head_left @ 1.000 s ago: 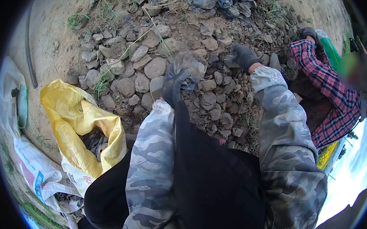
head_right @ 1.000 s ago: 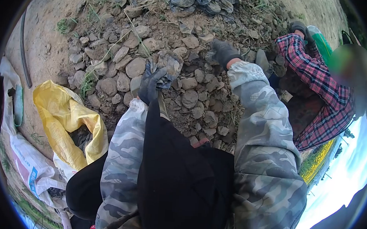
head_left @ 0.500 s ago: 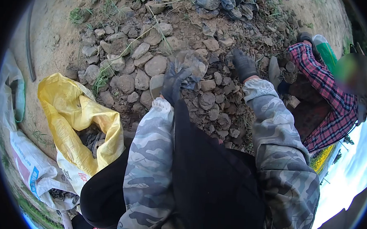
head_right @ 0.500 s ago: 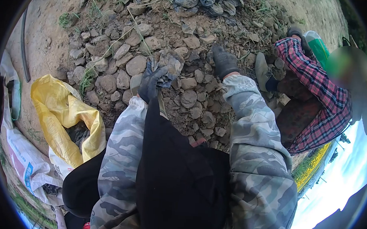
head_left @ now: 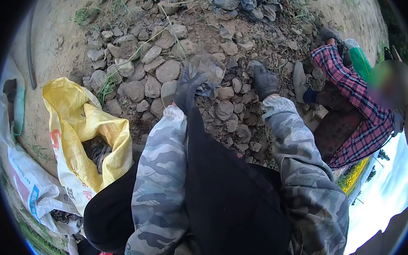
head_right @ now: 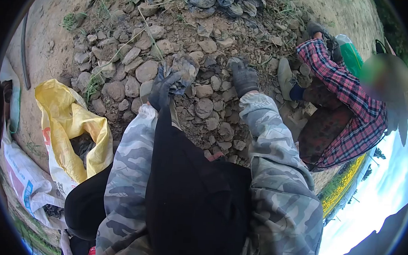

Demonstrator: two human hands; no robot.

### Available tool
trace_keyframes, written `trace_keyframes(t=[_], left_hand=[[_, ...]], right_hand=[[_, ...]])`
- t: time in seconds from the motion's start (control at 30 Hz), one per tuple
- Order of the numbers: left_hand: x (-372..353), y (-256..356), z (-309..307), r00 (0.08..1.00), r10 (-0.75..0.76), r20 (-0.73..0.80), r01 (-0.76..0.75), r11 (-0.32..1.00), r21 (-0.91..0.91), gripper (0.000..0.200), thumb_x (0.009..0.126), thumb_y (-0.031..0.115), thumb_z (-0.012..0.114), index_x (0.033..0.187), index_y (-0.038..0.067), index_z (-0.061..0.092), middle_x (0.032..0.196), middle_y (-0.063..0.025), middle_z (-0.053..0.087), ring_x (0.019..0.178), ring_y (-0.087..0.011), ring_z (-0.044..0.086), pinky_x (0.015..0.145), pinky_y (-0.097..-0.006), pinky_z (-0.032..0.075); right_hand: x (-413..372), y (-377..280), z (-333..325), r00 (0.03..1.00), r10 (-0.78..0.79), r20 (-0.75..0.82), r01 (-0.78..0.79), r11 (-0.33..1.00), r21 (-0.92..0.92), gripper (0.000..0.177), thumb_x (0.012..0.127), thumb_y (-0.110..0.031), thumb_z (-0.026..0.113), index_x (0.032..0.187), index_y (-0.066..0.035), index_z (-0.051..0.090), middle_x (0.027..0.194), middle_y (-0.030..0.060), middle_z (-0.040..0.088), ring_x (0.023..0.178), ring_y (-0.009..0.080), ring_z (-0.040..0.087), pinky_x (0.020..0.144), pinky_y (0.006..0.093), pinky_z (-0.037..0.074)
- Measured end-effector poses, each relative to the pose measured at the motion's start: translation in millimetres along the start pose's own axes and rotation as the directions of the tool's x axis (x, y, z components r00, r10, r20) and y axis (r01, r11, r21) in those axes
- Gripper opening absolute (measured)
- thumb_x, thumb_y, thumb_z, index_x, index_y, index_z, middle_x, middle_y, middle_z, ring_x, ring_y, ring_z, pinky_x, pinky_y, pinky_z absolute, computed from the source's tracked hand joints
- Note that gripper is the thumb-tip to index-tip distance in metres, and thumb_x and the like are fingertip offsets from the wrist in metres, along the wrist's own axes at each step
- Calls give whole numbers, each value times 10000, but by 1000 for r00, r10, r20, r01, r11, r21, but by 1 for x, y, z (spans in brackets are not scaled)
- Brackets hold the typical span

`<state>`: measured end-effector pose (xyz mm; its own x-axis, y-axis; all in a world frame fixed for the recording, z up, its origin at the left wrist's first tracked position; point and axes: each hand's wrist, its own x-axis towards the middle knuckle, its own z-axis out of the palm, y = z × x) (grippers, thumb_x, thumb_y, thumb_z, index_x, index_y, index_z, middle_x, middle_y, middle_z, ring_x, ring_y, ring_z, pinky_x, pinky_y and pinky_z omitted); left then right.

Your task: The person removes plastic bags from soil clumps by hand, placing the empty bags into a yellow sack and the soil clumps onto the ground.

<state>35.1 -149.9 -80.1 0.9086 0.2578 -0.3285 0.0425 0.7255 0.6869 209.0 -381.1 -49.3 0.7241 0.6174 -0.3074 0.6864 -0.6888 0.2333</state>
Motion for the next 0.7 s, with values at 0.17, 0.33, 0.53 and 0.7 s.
trace_keyframes(t=[0.17,0.33,0.53,0.7], left_hand=[[-5,-6,-5,978,184,99,-204,942,266,266,833,130,554,1076,44,619,1115,-150,597,1037,-250,565,925,-348,417],[-3,-12,-15,977,151,154,-200,900,386,315,824,139,547,1128,63,582,1152,-194,573,1114,-322,525,979,-393,372],[-1,-20,-22,969,178,168,-229,905,359,329,811,139,560,1135,85,576,1178,-196,552,1103,-332,521,984,-388,367],[1,1,4,998,-41,-46,47,990,134,518,766,142,652,1227,-3,467,1172,-131,559,1054,-230,543,909,-314,414]], right_hand=[[3,-14,-5,995,-58,80,68,989,-132,278,816,-138,488,1090,-99,470,1123,137,546,839,298,638,683,451,498],[1,-34,-8,965,-27,261,50,995,-83,242,855,-155,447,1092,-127,485,1167,144,537,900,325,635,702,483,490],[-8,-27,6,942,158,295,-239,935,262,325,826,-207,523,1141,-153,465,1067,156,598,967,346,598,786,452,464],[-21,-26,1,963,242,122,-263,727,634,273,845,-176,497,1114,-129,503,1040,153,601,900,319,605,781,413,462]])
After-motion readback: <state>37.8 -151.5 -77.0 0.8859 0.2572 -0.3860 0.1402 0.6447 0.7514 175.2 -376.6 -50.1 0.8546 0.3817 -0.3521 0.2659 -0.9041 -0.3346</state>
